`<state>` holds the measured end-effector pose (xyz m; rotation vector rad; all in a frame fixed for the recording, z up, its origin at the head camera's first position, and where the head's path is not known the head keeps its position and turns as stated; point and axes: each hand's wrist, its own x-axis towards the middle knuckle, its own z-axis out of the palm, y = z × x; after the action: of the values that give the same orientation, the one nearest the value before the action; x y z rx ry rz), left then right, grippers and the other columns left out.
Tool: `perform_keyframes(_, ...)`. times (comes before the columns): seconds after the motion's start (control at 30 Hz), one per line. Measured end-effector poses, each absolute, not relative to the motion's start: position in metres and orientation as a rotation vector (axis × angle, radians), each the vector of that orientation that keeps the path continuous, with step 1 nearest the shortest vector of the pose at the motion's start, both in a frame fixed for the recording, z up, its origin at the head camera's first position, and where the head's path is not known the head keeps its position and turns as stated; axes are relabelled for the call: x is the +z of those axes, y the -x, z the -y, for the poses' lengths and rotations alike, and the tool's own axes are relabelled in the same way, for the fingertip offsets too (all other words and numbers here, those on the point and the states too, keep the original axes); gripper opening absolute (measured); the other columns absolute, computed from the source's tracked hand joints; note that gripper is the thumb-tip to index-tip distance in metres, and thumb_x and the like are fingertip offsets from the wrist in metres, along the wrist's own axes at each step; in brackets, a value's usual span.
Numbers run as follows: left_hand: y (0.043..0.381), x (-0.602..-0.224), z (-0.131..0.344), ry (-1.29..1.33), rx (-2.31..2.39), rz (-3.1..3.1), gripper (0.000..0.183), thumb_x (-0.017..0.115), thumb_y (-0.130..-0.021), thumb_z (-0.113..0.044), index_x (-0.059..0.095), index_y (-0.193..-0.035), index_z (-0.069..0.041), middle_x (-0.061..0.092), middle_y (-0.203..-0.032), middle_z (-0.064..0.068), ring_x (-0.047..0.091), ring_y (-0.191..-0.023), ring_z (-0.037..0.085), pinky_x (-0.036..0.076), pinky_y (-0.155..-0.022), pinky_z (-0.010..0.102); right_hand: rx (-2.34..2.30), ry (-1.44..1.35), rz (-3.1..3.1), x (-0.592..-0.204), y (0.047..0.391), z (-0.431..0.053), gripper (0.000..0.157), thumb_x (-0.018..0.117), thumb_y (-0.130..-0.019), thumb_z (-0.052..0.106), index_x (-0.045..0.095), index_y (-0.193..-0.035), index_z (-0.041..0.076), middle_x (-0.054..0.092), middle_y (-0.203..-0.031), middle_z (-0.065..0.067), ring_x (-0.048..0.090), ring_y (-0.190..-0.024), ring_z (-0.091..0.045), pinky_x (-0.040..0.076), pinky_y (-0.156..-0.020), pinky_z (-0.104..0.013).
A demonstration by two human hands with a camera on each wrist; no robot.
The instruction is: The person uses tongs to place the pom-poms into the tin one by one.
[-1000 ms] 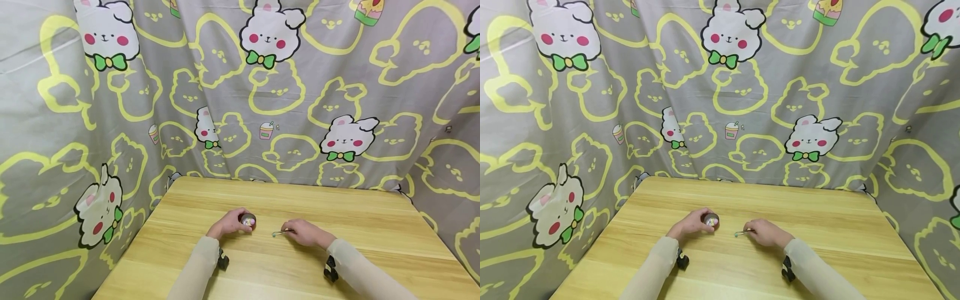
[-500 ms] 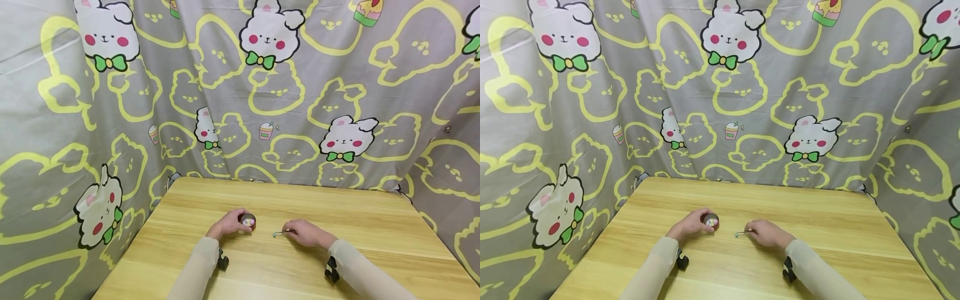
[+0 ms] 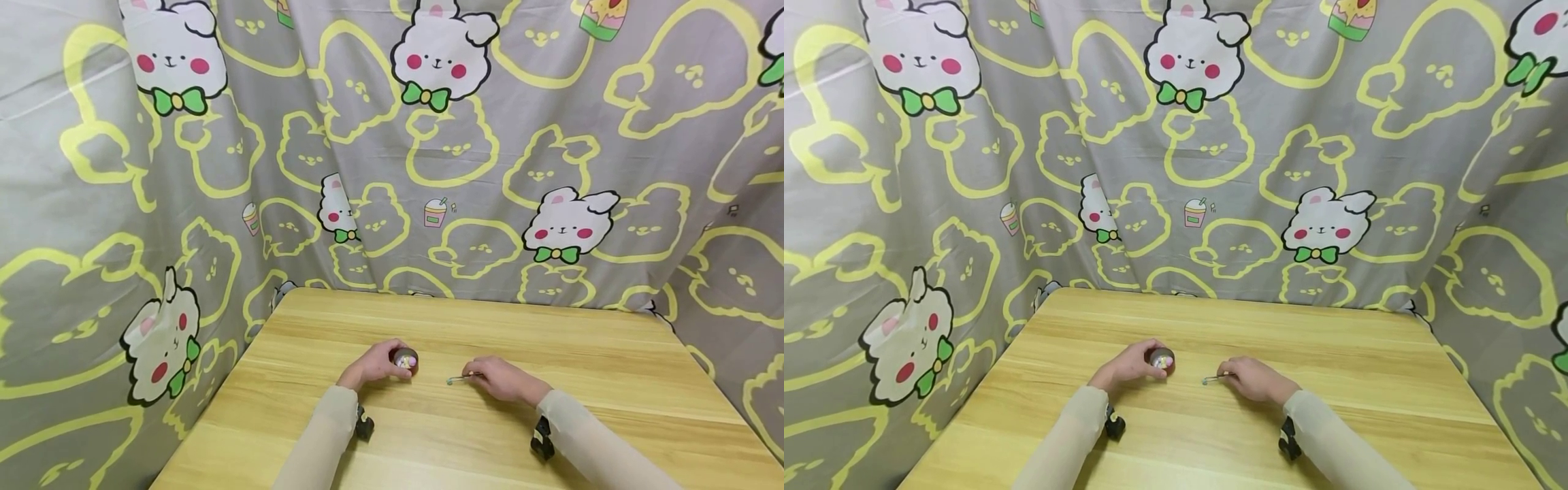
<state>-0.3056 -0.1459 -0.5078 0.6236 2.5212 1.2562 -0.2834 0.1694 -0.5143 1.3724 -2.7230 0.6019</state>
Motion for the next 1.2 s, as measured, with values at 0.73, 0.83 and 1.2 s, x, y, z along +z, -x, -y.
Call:
perform_keyframes(0.73,0.305,-0.511,0.145,-0.629,1.279,-2.51,0.043,0.081,-0.076,-0.015,0.06,-0.114,-0.011,0.06,-0.108,0.005,0.054,-0.1,0.023,0.043,-0.084,0.039,0.662,-1.254,2.736,-0.501,0.297,-0.175,0.014,0.056,-0.094,0.007,0.066,-0.101,0.013,0.065,-0.094,0.003,0.06,-0.085,-0.013,0.05,-0.073,-0.036)
perform_keyframes(0.83,0.305,-0.511,0.145,-0.63,1.282,-2.51,0.043,0.081,-0.076,-0.015,0.06,-0.114,-0.011,0.06,-0.108,0.005,0.054,-0.1,0.023,0.043,-0.084,0.039,0.675,-1.24,2.742,-0.5,0.3,-0.174,0.014,0.056,-0.094,0.007,0.066,-0.101,0.013,0.065,-0.093,0.002,0.059,-0.083,-0.011,0.049,-0.071,-0.034)
perform_keyframes(1.2,0.306,-0.509,0.146,-0.634,1.252,-2.525,0.043,0.08,-0.076,-0.016,0.06,-0.114,-0.01,0.06,-0.108,0.005,0.054,-0.098,0.022,0.044,-0.082,0.037,0.745,-1.211,2.783,-0.49,0.307,-0.17,0.015,0.054,-0.096,0.01,0.065,-0.105,0.013,0.066,-0.094,-0.005,0.055,-0.077,-0.008,0.047,-0.066,-0.032)
